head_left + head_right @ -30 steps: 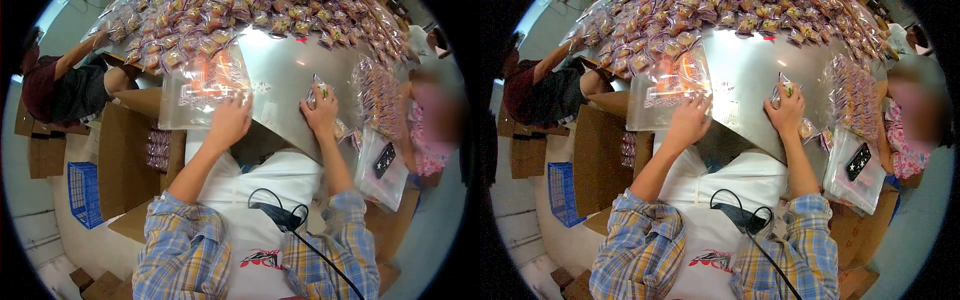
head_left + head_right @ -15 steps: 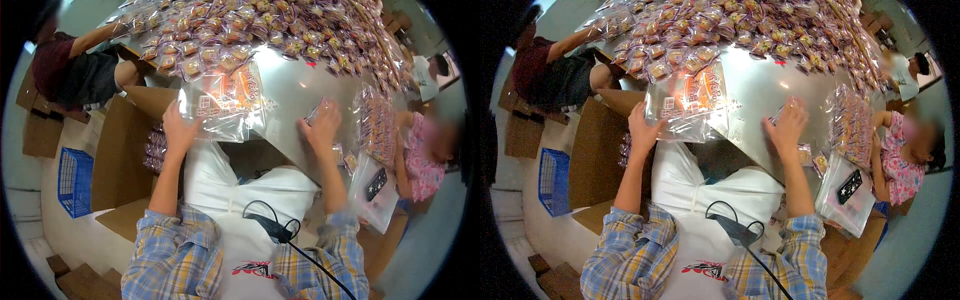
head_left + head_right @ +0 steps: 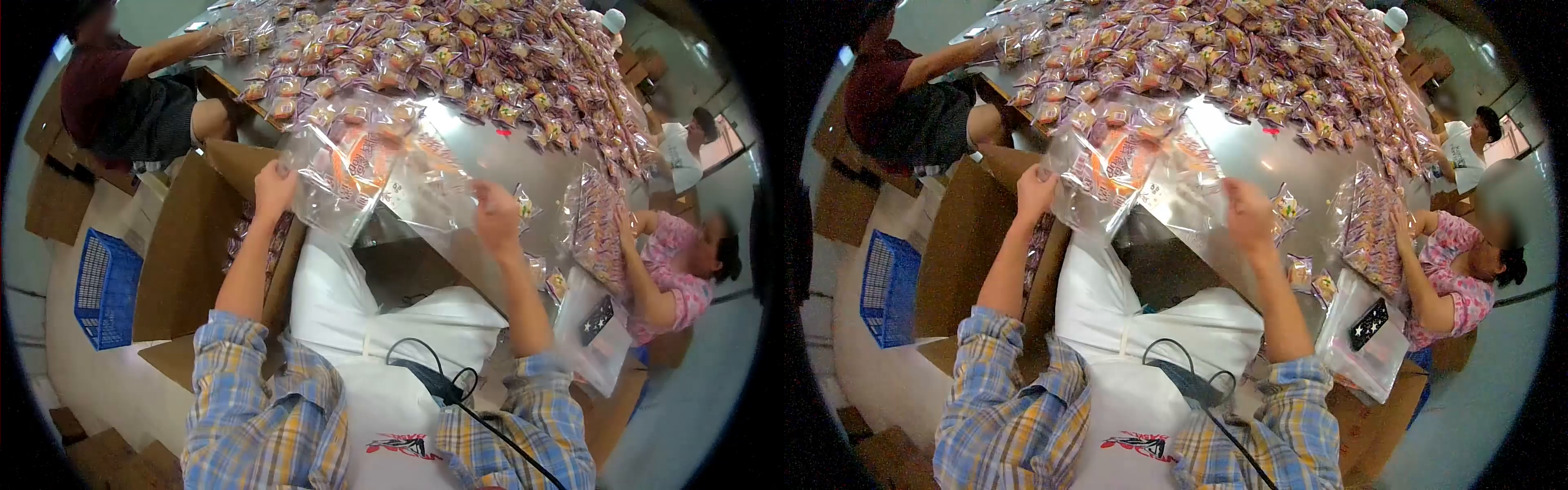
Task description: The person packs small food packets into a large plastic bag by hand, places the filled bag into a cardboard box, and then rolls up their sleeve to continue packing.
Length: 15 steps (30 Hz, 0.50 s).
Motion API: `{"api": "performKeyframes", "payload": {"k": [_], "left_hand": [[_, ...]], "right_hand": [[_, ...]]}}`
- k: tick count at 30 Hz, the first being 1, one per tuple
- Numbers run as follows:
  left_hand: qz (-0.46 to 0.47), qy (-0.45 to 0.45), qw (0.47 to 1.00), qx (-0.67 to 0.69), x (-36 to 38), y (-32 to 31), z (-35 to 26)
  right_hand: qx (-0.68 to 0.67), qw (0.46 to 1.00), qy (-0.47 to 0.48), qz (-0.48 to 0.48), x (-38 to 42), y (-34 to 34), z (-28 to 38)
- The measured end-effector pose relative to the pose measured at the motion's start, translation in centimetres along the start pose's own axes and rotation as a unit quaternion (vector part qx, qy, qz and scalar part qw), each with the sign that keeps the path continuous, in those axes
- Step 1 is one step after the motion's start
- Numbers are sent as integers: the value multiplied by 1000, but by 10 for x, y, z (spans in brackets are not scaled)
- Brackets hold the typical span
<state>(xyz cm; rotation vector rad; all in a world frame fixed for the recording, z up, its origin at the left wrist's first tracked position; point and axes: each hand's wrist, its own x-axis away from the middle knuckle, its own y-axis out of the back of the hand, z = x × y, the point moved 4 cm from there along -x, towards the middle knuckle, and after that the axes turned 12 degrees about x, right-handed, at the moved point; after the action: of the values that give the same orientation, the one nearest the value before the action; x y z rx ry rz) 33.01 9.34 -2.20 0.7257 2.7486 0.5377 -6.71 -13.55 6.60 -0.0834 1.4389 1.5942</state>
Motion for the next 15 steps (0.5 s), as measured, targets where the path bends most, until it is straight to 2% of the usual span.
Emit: {"api": "performKeyframes", "payload": {"k": [1, 2, 3, 6, 9, 10, 13, 14, 15], "left_hand": [[-10, 4, 1000, 7, -10, -3, 5], [-8, 9, 1000, 22, -19, -9, 19], [-6, 12, 999, 32, -22, -14, 15], [4, 22, 999, 39, -25, -33, 10], [1, 22, 999, 29, -33, -47, 18], [-3, 17, 999, 47, -30, -48, 11], [-11, 5, 999, 38, -39, -50, 4], [-14, 1, 1000, 25, -43, -52, 4], [-30, -43, 997, -52, -39, -51, -9]], "right_hand": [[18, 998, -48, -42, -7, 17, -10], [-90, 978, -184, -48, -9, 30, -26], [-194, 928, -314, -56, -13, 46, -32], [-232, 913, -316, -118, 5, 53, -113], [-394, 805, -431, -105, 6, 69, -101], [-465, 768, -428, -103, 4, 69, -110], [-554, 719, -397, -135, -24, 78, -110], [-527, 746, -386, -126, -38, 87, -89], [-444, 819, -349, -99, -39, 86, -84]]}}
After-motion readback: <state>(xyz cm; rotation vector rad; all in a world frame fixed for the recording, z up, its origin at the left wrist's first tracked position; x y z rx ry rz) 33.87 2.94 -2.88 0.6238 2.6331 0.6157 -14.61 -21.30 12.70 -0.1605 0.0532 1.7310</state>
